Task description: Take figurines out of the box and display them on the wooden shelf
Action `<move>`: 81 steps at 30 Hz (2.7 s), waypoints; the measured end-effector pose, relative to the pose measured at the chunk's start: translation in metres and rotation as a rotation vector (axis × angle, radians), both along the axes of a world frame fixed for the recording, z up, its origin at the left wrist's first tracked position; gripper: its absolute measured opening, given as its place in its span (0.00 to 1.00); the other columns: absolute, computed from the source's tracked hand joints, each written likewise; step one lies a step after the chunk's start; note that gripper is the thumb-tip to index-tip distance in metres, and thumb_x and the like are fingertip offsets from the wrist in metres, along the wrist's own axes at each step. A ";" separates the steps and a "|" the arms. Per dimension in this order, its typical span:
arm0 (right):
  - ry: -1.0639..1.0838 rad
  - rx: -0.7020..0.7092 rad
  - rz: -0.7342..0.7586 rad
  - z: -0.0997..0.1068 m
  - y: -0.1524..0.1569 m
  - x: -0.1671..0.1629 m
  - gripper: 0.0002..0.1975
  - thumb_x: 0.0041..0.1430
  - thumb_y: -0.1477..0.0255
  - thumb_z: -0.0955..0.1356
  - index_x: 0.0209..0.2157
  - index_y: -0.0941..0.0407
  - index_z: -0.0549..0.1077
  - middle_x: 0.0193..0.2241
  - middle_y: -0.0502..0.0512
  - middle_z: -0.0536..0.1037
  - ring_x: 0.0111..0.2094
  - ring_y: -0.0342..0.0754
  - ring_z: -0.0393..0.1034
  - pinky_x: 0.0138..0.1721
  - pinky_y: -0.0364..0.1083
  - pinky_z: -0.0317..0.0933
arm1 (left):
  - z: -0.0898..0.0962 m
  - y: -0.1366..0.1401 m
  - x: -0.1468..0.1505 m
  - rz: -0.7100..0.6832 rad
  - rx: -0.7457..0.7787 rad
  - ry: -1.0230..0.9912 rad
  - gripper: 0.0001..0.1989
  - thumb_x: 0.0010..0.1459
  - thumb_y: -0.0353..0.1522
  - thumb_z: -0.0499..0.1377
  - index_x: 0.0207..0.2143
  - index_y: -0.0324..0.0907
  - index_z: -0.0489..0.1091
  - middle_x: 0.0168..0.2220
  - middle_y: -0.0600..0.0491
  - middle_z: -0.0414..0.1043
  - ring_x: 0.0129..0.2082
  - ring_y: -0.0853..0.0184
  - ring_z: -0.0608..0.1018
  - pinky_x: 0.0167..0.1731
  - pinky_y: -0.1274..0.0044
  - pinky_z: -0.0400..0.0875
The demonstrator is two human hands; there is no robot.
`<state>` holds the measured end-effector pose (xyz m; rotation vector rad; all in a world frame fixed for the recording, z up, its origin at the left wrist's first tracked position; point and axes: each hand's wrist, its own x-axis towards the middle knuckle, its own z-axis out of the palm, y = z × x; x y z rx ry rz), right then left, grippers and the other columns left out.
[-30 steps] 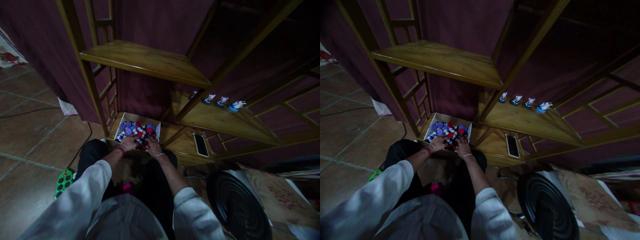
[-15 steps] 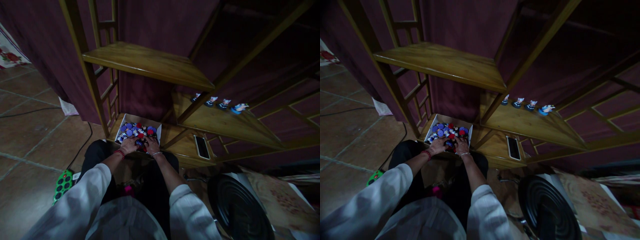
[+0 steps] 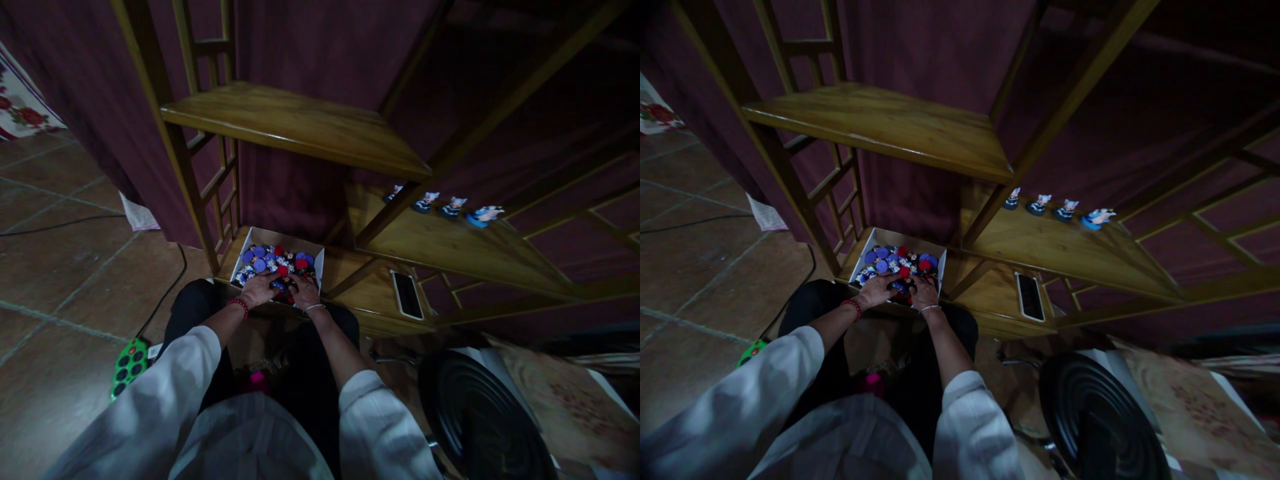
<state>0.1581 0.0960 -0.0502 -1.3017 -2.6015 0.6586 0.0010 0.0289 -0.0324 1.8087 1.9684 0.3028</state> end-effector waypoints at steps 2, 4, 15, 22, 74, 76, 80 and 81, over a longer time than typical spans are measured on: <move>0.014 -0.003 -0.018 -0.001 0.000 0.000 0.20 0.52 0.76 0.62 0.49 0.54 0.64 0.45 0.53 0.72 0.48 0.45 0.63 0.54 0.48 0.48 | 0.000 0.000 0.000 0.007 0.008 -0.010 0.25 0.52 0.37 0.51 0.54 0.51 0.57 0.52 0.56 0.61 0.49 0.66 0.67 0.49 0.77 0.60; 0.050 -0.003 -0.045 -0.002 0.000 -0.001 0.19 0.52 0.77 0.62 0.48 0.54 0.65 0.45 0.53 0.72 0.48 0.45 0.64 0.54 0.47 0.49 | 0.001 -0.001 0.000 0.013 0.012 -0.015 0.24 0.52 0.36 0.52 0.53 0.51 0.58 0.53 0.56 0.60 0.49 0.67 0.67 0.49 0.77 0.60; 0.221 -0.033 -0.117 -0.007 0.000 0.001 0.18 0.53 0.78 0.60 0.45 0.52 0.68 0.43 0.48 0.74 0.44 0.43 0.67 0.51 0.45 0.56 | 0.003 -0.002 -0.001 0.008 0.073 -0.099 0.18 0.52 0.36 0.51 0.47 0.49 0.64 0.51 0.58 0.63 0.46 0.68 0.69 0.46 0.78 0.62; 0.226 -0.008 -0.129 -0.009 -0.001 -0.001 0.18 0.52 0.78 0.60 0.45 0.52 0.68 0.43 0.50 0.74 0.44 0.44 0.67 0.51 0.47 0.56 | 0.008 -0.004 -0.002 0.010 0.054 -0.102 0.14 0.54 0.36 0.49 0.41 0.50 0.68 0.46 0.58 0.68 0.43 0.68 0.71 0.43 0.79 0.63; 0.087 0.052 -0.192 -0.006 -0.006 -0.010 0.21 0.52 0.79 0.60 0.48 0.53 0.66 0.42 0.52 0.74 0.44 0.47 0.65 0.52 0.46 0.51 | 0.016 -0.009 0.002 0.098 0.067 -0.188 0.17 0.49 0.32 0.53 0.44 0.49 0.66 0.35 0.58 0.71 0.34 0.70 0.72 0.36 0.80 0.64; 0.104 0.077 -0.185 -0.007 -0.007 -0.009 0.22 0.51 0.79 0.60 0.49 0.53 0.66 0.41 0.52 0.74 0.44 0.47 0.65 0.52 0.46 0.51 | 0.016 -0.009 0.002 0.094 0.063 -0.179 0.18 0.50 0.32 0.53 0.45 0.50 0.65 0.35 0.59 0.71 0.34 0.70 0.72 0.36 0.80 0.64; 0.161 0.111 -0.167 -0.007 -0.008 -0.008 0.23 0.50 0.80 0.60 0.49 0.53 0.66 0.41 0.52 0.75 0.44 0.47 0.65 0.51 0.46 0.53 | 0.013 -0.007 0.002 0.072 0.055 -0.130 0.22 0.51 0.33 0.52 0.50 0.53 0.62 0.38 0.58 0.71 0.37 0.69 0.72 0.38 0.80 0.64; 0.178 0.117 -0.164 -0.008 -0.008 -0.007 0.23 0.50 0.81 0.60 0.48 0.53 0.67 0.40 0.52 0.75 0.44 0.47 0.65 0.51 0.46 0.53 | 0.012 -0.006 0.002 0.063 0.049 -0.110 0.23 0.51 0.34 0.52 0.51 0.54 0.60 0.39 0.58 0.71 0.38 0.68 0.72 0.38 0.79 0.64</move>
